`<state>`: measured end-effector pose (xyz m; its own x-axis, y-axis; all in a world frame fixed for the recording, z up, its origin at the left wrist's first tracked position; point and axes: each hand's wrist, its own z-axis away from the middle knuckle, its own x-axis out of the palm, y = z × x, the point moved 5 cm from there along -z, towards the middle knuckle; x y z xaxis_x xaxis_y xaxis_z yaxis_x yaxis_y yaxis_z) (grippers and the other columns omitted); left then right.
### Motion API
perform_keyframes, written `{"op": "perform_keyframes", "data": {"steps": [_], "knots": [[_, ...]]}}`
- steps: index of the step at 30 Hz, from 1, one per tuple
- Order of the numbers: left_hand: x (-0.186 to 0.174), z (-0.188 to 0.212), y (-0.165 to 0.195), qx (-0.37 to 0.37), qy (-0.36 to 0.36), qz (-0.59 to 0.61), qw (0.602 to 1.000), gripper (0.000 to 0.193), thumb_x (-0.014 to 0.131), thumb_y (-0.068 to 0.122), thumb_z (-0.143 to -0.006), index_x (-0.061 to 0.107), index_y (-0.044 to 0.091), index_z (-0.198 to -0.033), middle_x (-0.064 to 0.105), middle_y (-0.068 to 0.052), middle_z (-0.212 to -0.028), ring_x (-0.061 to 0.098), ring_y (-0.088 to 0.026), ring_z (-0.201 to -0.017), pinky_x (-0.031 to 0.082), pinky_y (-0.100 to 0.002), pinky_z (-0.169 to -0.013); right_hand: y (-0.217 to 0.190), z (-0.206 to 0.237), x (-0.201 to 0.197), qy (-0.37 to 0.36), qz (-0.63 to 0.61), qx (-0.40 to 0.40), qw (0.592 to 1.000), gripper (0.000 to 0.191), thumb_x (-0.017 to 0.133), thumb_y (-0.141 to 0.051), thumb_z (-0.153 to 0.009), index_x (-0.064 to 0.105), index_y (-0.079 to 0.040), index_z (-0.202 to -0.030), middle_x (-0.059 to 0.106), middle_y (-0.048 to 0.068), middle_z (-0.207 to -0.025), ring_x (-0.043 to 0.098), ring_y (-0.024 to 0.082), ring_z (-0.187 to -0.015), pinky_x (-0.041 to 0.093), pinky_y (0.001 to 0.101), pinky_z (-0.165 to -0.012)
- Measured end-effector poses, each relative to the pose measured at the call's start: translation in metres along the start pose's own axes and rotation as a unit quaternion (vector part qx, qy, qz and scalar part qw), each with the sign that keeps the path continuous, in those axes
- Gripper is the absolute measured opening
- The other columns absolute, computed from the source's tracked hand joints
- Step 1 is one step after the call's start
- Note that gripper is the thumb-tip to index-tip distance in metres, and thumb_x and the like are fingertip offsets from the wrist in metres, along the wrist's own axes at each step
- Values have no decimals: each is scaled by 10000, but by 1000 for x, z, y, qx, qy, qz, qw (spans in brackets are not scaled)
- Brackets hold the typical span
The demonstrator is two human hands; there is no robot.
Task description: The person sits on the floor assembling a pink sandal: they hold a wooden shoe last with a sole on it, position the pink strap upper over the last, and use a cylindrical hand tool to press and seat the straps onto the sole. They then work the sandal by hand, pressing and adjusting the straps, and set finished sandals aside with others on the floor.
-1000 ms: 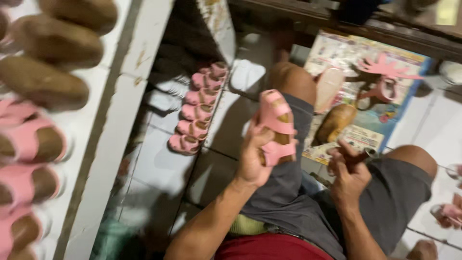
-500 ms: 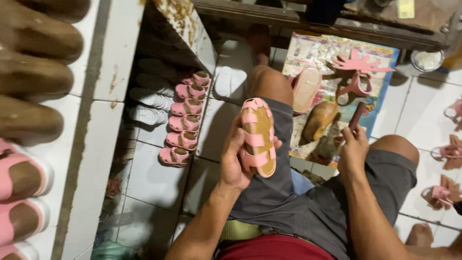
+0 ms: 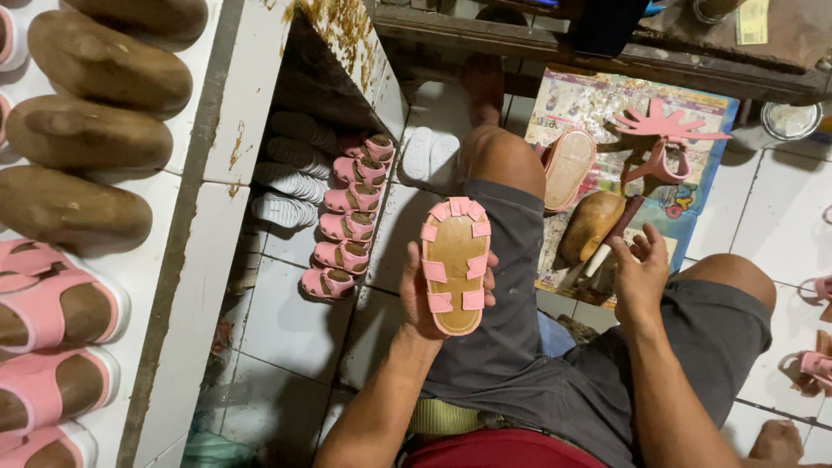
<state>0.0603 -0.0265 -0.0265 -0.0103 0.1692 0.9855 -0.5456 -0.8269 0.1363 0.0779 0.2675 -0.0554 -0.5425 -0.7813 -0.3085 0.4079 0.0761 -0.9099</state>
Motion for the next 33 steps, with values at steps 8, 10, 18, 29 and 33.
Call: {"op": "perform_keyframes", "data": {"steps": [8,10,18,29,33], "knots": [[-1,-3,-4,-9,29,-8,999,884,531,671,-993,454,-37,-1517,626,-286,-1286,710,-350,-1024,621,-487,-856,2,2,-6,8,-44,-12,999,502,706,-181,-1022,537,-18,-1466,648,144,-1334,622,180,-1137,504,299,-890],[0,-4,-5,-5,25,-7,1000,864,557,650,-1007,457,-33,-1527,627,-280,-1302,709,-347,-1038,615,-482,-884,1,2,-5,0,-45,-26,999,476,697,-173,-1026,552,-10,-1449,664,129,-1294,636,165,-1118,517,290,-905],[23,-7,1,29,31,-76,996,837,682,572,-973,451,-13,-1525,624,-238,-1318,684,-327,-1119,590,-493,-956,3,4,-4,-17,-134,-31,990,273,666,-125,-1058,661,20,-1289,690,71,-1122,646,123,-973,536,276,-894],[59,-4,15,61,46,-131,988,775,846,338,-914,442,53,-1510,613,-187,-1341,681,-298,-1147,566,-474,-1017,15,5,-30,-53,-167,-31,984,196,627,-95,-1133,672,42,-1266,686,90,-1030,652,147,-893,577,309,-856],[44,-5,24,110,78,-127,983,711,783,294,-936,433,51,-1505,607,-189,-1313,660,-300,-1164,555,-508,-1037,24,6,-20,-73,-156,-35,984,215,612,-96,-1125,657,54,-1271,684,91,-1034,651,141,-894,573,303,-859]]}}
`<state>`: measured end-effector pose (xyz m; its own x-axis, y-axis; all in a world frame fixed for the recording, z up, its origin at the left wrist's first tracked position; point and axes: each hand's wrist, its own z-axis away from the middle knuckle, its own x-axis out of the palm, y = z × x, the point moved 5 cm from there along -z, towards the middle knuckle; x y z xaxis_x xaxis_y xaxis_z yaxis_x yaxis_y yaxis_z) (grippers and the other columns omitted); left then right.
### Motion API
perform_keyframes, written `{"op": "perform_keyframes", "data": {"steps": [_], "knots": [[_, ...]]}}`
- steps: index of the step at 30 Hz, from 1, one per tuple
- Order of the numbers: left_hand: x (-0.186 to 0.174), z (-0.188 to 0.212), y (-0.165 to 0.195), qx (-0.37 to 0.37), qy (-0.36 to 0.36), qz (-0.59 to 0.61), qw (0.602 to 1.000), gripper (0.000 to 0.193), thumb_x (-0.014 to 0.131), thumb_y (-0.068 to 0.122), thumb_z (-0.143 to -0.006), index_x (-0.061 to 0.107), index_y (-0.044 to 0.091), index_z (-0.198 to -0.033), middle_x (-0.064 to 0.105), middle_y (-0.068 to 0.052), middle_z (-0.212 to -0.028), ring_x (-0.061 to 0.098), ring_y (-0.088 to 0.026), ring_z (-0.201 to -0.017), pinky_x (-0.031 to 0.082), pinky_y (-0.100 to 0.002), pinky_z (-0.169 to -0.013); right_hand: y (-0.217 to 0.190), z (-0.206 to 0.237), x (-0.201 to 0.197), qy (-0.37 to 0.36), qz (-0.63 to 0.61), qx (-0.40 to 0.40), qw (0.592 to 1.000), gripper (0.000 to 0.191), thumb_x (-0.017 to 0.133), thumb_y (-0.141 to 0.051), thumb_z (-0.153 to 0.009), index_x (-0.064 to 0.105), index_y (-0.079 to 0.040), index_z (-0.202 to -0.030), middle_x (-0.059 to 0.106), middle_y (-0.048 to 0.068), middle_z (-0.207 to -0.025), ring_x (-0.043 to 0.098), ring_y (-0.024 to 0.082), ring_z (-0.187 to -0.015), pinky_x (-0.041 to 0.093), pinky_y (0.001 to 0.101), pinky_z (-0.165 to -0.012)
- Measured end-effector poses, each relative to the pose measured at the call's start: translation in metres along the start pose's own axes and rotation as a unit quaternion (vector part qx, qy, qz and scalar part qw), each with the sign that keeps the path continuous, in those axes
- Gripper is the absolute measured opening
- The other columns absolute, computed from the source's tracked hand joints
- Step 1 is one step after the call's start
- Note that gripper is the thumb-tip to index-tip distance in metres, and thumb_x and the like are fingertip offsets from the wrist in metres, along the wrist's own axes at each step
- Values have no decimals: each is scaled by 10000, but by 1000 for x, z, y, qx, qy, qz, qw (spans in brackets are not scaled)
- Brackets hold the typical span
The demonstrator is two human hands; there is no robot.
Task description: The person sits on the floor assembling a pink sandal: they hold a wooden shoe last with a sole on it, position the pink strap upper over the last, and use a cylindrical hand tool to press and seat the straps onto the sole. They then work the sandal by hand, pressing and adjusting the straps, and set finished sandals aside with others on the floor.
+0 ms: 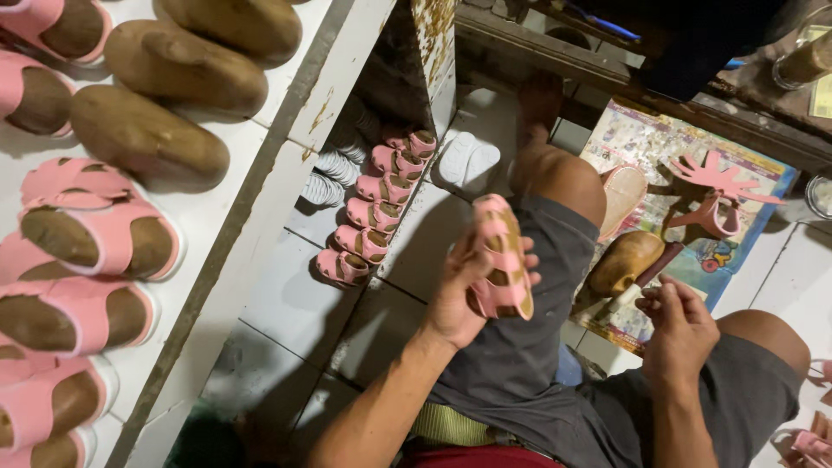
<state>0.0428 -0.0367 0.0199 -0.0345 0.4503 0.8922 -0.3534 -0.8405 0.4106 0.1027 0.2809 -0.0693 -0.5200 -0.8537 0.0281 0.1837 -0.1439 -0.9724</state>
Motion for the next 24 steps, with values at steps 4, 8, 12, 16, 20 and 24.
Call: {"op": "perform_keyframes", "data": {"steps": [4,8,12,16,20,24], "knots": [[-52,-16,6,70,60,56,994,611,702,233,-944,425,68,-1462,611,-160,-1300,632,-300,-1188,506,-494,-1071,7,2,11,-22,16,-10,1000,240,606,-104,-1120,644,58,-1292,685,93,-1070,649,136,-926,568,304,-862],[-123,-38,20,123,186,46,974,630,710,132,-902,439,55,-1465,605,-92,-1303,616,-254,-1209,487,-451,-1091,10,1,12,-16,32,13,999,243,606,-104,-1116,647,61,-1289,684,95,-1092,656,144,-944,570,308,-858],[-152,-46,37,164,288,-22,943,711,762,111,-872,433,42,-1499,581,-125,-1346,590,-267,-1215,489,-447,-1035,12,-2,12,-6,51,23,998,247,598,-106,-1118,644,61,-1293,689,93,-1131,662,145,-966,567,307,-856],[-147,-51,44,163,372,-117,906,869,770,137,-793,324,197,-1536,492,-51,-1456,535,-234,-1282,500,-436,-1001,15,-7,15,-2,47,16,999,249,606,-97,-1108,645,63,-1294,694,95,-1151,662,144,-963,566,306,-855],[-137,-68,50,176,414,-148,881,908,825,181,-782,343,166,-1551,473,-94,-1507,510,-257,-1324,486,-433,-1023,14,-10,21,-2,58,3,998,247,605,-90,-1113,645,68,-1297,687,95,-1114,660,146,-960,560,306,-852],[-151,-109,63,174,469,-181,847,914,846,214,-740,399,127,-1533,469,-95,-1496,539,-260,-1275,518,-423,-996,10,-7,19,6,66,-3,998,243,593,-88,-1118,647,71,-1293,685,92,-1083,657,142,-945,566,310,-848]]}}
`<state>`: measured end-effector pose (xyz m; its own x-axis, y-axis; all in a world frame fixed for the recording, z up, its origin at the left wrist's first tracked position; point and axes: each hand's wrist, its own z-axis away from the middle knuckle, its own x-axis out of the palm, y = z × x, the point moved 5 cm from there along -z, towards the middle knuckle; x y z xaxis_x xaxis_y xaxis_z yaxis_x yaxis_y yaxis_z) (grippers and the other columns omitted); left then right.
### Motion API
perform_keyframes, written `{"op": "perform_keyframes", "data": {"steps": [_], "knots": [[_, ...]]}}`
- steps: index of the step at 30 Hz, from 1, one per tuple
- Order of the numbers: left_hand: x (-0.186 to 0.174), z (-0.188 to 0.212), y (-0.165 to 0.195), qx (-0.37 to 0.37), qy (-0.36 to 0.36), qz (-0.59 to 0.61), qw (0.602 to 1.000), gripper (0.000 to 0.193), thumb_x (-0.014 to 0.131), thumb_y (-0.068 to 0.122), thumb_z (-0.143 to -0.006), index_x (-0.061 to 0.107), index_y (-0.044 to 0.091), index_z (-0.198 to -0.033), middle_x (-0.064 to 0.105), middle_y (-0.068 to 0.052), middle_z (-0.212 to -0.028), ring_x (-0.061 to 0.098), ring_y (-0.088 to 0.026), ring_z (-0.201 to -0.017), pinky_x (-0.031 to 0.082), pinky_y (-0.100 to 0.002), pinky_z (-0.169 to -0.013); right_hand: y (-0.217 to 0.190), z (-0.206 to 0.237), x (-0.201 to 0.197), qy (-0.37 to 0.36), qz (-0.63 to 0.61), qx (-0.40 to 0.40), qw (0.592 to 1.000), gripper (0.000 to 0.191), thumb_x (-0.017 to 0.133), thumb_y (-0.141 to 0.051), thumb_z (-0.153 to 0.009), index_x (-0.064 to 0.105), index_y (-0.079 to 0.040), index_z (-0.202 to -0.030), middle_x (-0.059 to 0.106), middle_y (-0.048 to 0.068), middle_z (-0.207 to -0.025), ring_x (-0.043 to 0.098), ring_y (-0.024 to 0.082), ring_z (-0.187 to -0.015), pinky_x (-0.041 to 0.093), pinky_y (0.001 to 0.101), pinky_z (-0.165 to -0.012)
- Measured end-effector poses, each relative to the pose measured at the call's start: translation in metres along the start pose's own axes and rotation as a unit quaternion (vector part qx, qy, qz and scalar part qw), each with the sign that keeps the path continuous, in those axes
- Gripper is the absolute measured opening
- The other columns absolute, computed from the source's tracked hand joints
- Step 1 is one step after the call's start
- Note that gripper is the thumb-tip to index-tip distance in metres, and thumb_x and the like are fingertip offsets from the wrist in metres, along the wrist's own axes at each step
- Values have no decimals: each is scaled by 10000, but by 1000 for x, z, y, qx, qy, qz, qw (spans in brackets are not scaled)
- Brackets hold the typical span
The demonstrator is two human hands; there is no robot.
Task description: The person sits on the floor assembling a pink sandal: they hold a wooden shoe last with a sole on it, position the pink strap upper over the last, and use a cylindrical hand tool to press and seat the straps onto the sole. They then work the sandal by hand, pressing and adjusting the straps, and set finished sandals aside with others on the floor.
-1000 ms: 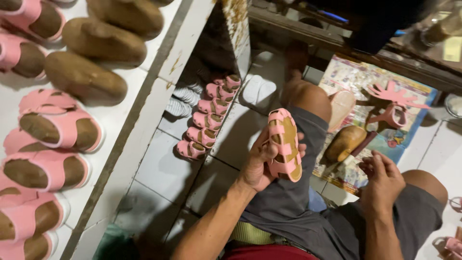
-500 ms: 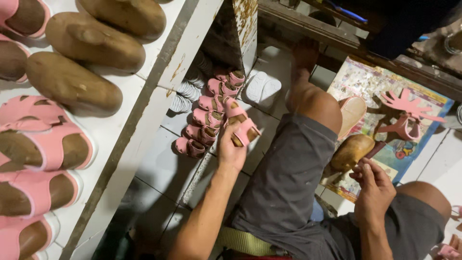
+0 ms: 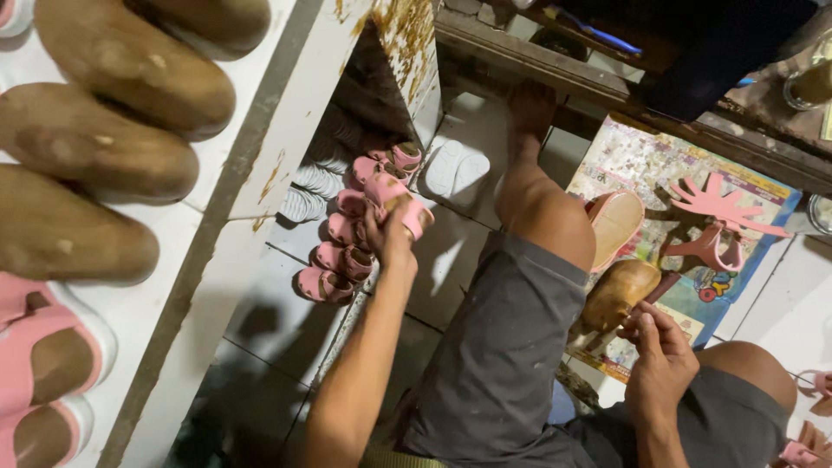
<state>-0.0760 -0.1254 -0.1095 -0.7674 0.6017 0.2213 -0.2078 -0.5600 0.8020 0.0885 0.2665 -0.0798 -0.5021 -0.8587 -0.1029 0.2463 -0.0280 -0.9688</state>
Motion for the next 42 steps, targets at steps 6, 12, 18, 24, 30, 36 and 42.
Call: {"op": "perform_keyframes", "data": {"steps": [6,12,18,24,30,36,42], "knots": [[50,-83,13,77,111,-114,984,466,798,225,-831,601,41,-1211,648,-121,-1141,630,-251,-974,545,-407,-835,0,3,-9,37,22,13,999,240,594,-81,-1115,647,63,-1300,690,96,-1024,655,152,-896,557,309,-835],[76,-104,17,138,214,-366,895,281,794,272,-783,648,51,-879,691,-107,-733,666,-287,-641,550,-442,-630,9,2,-18,76,44,33,996,248,604,-74,-1090,668,55,-1292,699,101,-993,664,153,-878,548,295,-817],[76,-91,5,80,249,-445,856,894,822,411,-865,282,48,-1480,525,-281,-1274,612,-391,-983,520,-507,-824,-7,-3,-4,86,93,-8,992,284,637,-99,-1052,659,39,-1299,713,106,-1097,676,151,-970,550,298,-824],[99,1,9,188,-55,-167,966,683,741,156,-904,400,31,-1482,593,-197,-1342,613,-287,-1208,518,-398,-1031,-21,-10,29,-66,487,35,870,720,759,-382,-893,505,-43,-1475,719,253,-924,691,378,-847,530,459,-737],[110,207,13,303,-434,-179,830,306,656,137,-1079,608,17,-1357,650,-184,-1246,602,-283,-1279,457,-413,-1174,-10,-11,22,-45,387,14,921,641,692,-403,-940,545,-10,-1424,744,221,-949,737,340,-856,552,445,-715],[188,189,-92,350,-339,-489,723,808,794,301,-848,410,-12,-1487,550,-301,-1270,575,-460,-1121,451,-524,-981,-6,19,-25,-60,-222,168,959,396,692,-252,-1015,688,40,-1283,655,75,-936,613,120,-739,474,300,-571],[187,167,-130,440,-345,-601,571,674,809,302,-894,542,178,-1500,534,-271,-1262,550,-455,-1155,451,-548,-1001,-35,65,-30,-159,-445,197,859,563,587,-324,-933,435,-61,-1407,677,125,-1137,749,226,-884,613,357,-675]]}}
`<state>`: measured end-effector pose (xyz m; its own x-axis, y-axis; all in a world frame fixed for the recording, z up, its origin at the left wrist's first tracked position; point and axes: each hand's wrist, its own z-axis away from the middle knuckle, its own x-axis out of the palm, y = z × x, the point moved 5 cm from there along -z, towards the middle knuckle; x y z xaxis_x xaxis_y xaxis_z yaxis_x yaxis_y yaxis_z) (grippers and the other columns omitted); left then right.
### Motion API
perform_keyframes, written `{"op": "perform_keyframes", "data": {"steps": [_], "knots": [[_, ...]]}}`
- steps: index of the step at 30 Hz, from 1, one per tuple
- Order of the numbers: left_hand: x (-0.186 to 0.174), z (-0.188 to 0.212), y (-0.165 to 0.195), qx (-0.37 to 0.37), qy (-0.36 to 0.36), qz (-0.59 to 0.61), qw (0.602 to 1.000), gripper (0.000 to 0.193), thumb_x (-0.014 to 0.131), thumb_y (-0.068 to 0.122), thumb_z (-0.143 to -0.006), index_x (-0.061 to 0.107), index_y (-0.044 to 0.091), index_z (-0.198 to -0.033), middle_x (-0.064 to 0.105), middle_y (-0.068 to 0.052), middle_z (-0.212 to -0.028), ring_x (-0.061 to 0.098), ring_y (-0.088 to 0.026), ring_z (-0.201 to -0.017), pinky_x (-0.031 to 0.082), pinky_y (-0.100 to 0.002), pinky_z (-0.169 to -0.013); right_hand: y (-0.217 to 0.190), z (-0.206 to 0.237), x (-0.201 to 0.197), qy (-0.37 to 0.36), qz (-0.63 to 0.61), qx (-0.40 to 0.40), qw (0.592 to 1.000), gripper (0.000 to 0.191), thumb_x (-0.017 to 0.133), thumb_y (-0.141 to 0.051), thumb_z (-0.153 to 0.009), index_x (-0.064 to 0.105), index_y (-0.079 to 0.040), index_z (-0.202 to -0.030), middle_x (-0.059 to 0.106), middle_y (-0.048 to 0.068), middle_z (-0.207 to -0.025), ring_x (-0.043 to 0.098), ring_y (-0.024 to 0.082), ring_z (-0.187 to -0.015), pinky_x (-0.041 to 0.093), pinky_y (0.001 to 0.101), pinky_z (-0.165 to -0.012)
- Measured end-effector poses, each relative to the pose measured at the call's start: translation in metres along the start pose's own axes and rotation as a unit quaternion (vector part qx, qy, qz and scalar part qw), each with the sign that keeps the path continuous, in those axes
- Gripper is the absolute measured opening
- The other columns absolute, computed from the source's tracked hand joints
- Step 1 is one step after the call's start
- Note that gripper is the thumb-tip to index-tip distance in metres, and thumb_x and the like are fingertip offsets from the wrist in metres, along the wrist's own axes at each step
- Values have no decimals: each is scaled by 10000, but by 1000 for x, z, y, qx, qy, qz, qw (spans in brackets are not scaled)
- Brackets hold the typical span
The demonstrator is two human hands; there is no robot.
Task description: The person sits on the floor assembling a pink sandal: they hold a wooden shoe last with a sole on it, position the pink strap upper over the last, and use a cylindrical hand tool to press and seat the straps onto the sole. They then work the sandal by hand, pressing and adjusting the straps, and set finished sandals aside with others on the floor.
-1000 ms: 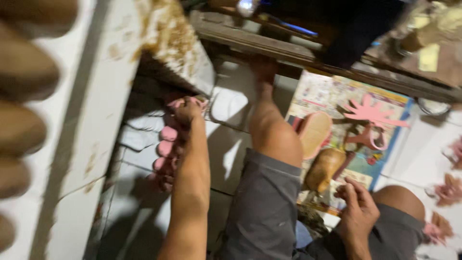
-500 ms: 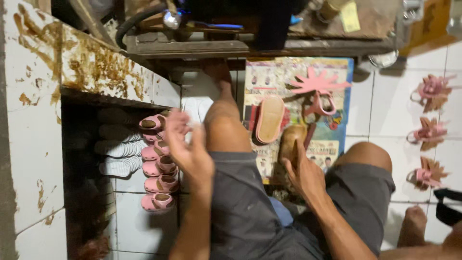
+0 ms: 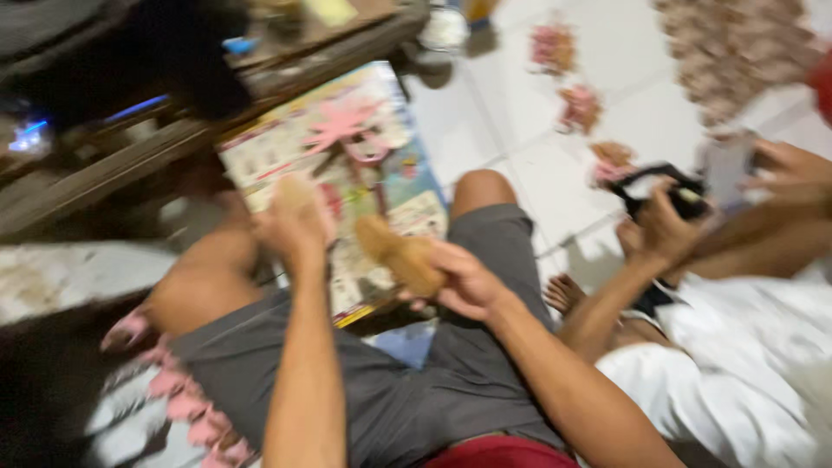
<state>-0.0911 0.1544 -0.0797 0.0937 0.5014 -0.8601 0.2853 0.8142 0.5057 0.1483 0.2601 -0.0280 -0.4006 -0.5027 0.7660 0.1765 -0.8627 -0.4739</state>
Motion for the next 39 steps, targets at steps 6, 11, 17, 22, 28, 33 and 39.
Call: {"op": "perform_keyframes", "data": {"steps": [6,11,17,22,28,33,39], "knots": [[-16,-13,1,-22,-6,18,1000,559,849,225,-801,568,-6,-1226,575,-296,-1234,575,-479,-1103,465,-542,-922,-5,-12,6,45,1,-102,994,519,596,-217,-1064,440,37,-1488,661,164,-1188,719,257,-893,611,378,-755],[-31,-12,12,7,-5,128,992,443,848,270,-934,565,-16,-1121,670,-239,-1069,666,-384,-962,543,-480,-882,-9,-15,6,77,-39,-142,986,473,601,-216,-1053,442,7,-1439,655,179,-1130,726,246,-865,611,372,-714],[-40,55,29,-123,-221,595,762,380,365,347,-1137,544,41,-1273,671,-121,-881,582,-197,-635,457,-353,-529,-17,8,12,124,23,-207,970,500,626,-166,-981,455,-42,-1433,647,117,-1222,688,218,-1021,607,383,-828],[-68,103,25,-91,-192,737,641,446,535,161,-1103,486,-66,-1483,628,-145,-1209,620,-197,-1048,534,-332,-911,-28,55,50,186,358,-322,856,526,700,-136,-961,538,-21,-1448,633,137,-1353,611,229,-1239,497,358,-1046],[-97,177,63,-43,-169,638,750,668,611,116,-983,270,32,-1552,521,-130,-1443,568,-204,-1273,494,-350,-1052,-27,78,93,197,553,-383,713,582,795,-91,-895,560,-46,-1425,642,164,-1348,662,272,-1233,532,356,-1036],[-113,179,104,-78,-191,690,694,1115,872,72,-771,100,101,-1575,568,-213,-1302,637,-301,-1137,581,-399,-917,-25,88,93,121,597,-428,667,645,734,32,-846,545,-28,-1460,595,202,-1426,617,333,-1318,497,392,-1113],[-151,166,108,4,-229,724,650,1256,947,201,-745,77,127,-1648,449,-136,-1485,572,-253,-1328,574,-411,-1077,-4,97,75,174,593,-416,667,670,806,-21,-811,533,32,-1420,657,191,-1299,688,267,-1158,544,327,-980]]}}
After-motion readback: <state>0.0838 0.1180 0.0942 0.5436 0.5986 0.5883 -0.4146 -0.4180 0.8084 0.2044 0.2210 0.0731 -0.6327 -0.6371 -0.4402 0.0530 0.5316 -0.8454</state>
